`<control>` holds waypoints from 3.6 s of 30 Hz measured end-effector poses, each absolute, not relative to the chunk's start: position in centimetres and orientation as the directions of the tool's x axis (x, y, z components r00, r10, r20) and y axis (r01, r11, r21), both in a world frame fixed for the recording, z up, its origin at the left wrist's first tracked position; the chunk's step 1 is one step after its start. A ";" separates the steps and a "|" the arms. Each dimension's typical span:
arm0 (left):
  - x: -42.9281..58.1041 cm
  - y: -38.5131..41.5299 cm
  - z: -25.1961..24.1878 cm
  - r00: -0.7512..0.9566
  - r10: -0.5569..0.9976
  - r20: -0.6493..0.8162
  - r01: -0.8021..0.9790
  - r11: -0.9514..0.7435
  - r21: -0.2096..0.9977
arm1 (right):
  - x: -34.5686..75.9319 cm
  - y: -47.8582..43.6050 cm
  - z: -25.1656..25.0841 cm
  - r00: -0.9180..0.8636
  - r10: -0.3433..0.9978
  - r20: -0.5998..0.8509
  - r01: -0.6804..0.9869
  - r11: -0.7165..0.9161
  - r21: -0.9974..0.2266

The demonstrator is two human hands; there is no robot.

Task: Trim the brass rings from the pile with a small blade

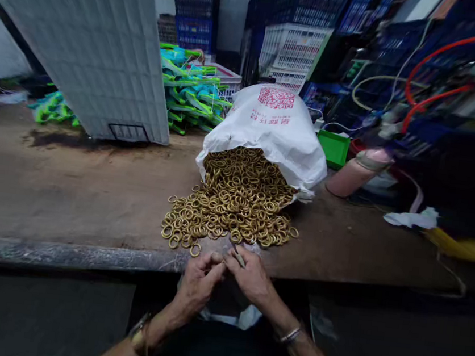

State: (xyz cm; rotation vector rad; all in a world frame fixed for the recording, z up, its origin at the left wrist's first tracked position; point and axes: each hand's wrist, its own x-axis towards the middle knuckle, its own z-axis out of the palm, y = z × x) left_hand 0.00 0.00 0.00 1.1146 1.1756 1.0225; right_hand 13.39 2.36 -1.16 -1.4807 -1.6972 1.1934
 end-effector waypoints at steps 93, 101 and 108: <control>-0.2 1.0 -1.0 0.096 0.936 -0.339 -0.258 0.353 0.899 | 12.7 3.3 -1.5 -0.150 0.982 -0.113 0.226 -0.077 -0.971; -0.2 0.6 -1.2 0.238 0.904 -0.355 -0.209 0.404 0.890 | 12.6 3.4 -2.3 -0.152 0.985 -0.083 0.301 -0.034 -0.953; -0.4 0.4 -1.7 0.288 0.899 -0.330 -0.306 0.412 0.858 | 12.8 3.4 -1.8 -0.158 0.980 -0.121 0.309 -0.068 -0.949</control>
